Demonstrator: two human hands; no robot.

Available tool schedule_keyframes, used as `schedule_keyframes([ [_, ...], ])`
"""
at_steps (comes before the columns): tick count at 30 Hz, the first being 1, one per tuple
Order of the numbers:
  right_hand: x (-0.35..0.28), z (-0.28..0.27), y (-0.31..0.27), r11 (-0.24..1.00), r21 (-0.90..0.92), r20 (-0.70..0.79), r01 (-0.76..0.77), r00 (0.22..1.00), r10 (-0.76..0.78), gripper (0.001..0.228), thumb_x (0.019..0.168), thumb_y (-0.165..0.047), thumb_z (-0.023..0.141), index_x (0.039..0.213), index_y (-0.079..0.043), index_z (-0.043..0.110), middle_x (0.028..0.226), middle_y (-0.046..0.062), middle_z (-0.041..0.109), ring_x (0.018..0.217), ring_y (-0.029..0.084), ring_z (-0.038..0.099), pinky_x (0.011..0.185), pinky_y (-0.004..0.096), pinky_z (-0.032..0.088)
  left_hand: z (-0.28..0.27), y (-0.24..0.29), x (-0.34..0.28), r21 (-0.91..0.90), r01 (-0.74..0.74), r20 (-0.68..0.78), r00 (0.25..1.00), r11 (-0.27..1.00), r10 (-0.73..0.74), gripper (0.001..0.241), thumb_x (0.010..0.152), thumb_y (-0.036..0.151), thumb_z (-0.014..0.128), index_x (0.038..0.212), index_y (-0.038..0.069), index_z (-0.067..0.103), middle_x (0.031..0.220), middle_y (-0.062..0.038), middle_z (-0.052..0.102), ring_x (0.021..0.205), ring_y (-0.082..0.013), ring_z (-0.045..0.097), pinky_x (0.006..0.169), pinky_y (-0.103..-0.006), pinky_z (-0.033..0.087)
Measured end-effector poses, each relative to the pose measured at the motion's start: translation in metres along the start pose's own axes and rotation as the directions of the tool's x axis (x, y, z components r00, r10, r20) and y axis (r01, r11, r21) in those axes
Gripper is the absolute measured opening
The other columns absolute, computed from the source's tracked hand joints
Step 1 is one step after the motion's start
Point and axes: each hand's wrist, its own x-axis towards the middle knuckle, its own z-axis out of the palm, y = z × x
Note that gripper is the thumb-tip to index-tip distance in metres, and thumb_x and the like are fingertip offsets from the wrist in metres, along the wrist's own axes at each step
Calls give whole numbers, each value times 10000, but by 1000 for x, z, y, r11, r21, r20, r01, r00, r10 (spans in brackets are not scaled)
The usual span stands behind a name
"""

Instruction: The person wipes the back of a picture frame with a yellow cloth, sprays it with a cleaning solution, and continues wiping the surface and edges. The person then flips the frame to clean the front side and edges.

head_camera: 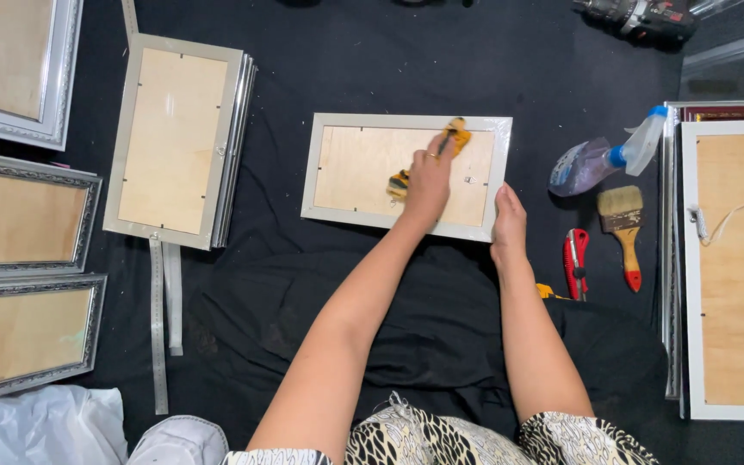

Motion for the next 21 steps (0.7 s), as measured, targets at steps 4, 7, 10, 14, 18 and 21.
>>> schedule_keyframes([
  [4,5,-2,6,998,55,3,-9,1000,9,360,1084,-340,548,1381,-162,649,1335,134,660,1242,275,611,1089,447,482,21,2,-18,-19,-133,131,982,991,135,573,977,-74,476,1496,168,494,1519,-102,453,1138,-284,548,893,-408,552],
  [7,1,-1,1,998,69,-1,-10,1000,10,353,1081,-316,555,1372,-141,651,1325,142,660,1233,267,606,1087,446,482,15,-17,-43,48,-261,213,946,964,245,551,1040,86,512,1545,284,410,1561,-20,413,1170,-266,528,923,-411,540],
  [10,3,-3,3,998,51,0,-28,1000,28,338,1080,-306,548,1359,-153,662,1304,137,674,1221,278,628,1070,443,494,-11,-48,-72,65,-371,163,920,927,356,518,1061,251,534,1561,296,406,1473,-41,488,1107,-264,567,874,-368,536],
  [14,9,-8,12,999,36,20,-29,999,28,334,1087,-308,531,1357,-164,665,1305,145,675,1227,296,635,1056,468,500,-66,-91,-96,191,-467,178,882,863,437,686,921,405,657,1555,253,443,1468,-70,512,1081,-272,582,882,-376,521],
  [18,8,-9,11,996,78,35,-36,999,33,335,1086,-297,534,1362,-152,655,1317,163,664,1238,320,629,1067,495,489,-76,-138,-102,404,-374,295,917,835,268,1142,644,497,877,1616,260,326,1560,-95,418,1220,-298,533,972,-424,472],
  [21,-4,-9,4,997,77,41,-26,999,23,361,1093,-308,532,1389,-124,628,1372,190,626,1297,339,584,1100,501,459,-44,-168,-101,552,-354,61,920,755,388,1072,632,423,890,1575,236,415,1430,-139,530,1086,-309,574,827,-424,488],
])
